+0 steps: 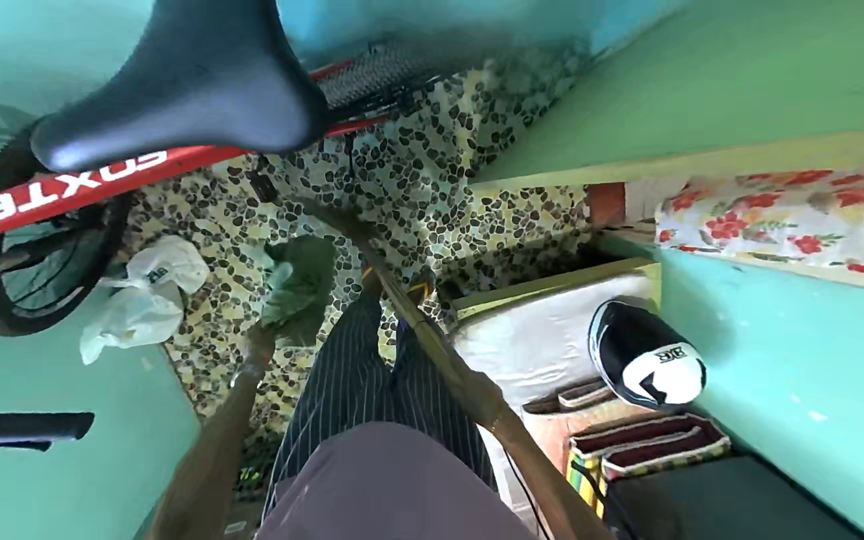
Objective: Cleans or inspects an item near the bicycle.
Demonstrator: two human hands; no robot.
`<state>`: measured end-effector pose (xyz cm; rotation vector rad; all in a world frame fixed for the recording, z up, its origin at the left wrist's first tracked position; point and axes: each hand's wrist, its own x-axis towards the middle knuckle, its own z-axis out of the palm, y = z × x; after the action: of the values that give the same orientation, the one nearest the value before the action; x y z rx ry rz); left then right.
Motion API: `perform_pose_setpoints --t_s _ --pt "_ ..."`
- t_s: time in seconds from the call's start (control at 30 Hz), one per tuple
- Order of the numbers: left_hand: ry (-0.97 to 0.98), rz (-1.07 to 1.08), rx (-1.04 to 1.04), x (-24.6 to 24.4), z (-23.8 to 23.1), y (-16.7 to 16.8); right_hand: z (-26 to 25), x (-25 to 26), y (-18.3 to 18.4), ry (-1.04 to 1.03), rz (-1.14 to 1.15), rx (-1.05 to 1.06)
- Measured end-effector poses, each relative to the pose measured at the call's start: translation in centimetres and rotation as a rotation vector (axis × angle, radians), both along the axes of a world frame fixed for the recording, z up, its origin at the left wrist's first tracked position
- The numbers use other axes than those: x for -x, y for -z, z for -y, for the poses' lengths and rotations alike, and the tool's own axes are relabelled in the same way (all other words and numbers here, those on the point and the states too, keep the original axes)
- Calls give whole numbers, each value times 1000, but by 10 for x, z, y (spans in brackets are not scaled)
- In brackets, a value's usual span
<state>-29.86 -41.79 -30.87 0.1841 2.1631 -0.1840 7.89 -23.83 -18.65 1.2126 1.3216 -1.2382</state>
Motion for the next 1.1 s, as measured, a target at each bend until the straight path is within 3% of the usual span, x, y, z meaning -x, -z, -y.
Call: perform_pose_setpoints --t_s 0.1,0.23,0.37,0.47,0.53,0.6,0.63,0.73,0.77,0.87,0.97,1.1 --pt "-154 -25 -60 -6 -5 -11 -43 32 -2 -83 -31 -68" --pt "-180 -24 -53 -7 5 -15 -84 129 89 -12 -138 -176" --pt "-166 -5 -33 -6 38 -23 -39 177 162 -53 -125 -123" --pt "-136 20 -42 5 32 -56 -4 136 149 -87 -131 16" --pt "-140 -55 -124 11 10 -84 7 84 118 -57 -209 30" --pt "-160 -233 -268 6 -1 -95 7 38 63 -50 -181 22" --pt "-155 -278 -320 2 6 -81 6 20 36 -62 -98 22" --pt "-55 -114 -126 -8 35 -16 12 -26 -3 -83 45 -22" --pt "-101 -77 -109 -5 31 -5 12 -36 -12 -56 55 -56" --pt "-222 -54 -132 -7 -4 -16 13 -65 -26 82 81 -190" --pt "-155 -32 -116 -1 -18 -12 4 -70 -6 266 88 -314" --pt "-59 -5 -153 -5 -23 -15 -9 -42 81 629 3 -316"
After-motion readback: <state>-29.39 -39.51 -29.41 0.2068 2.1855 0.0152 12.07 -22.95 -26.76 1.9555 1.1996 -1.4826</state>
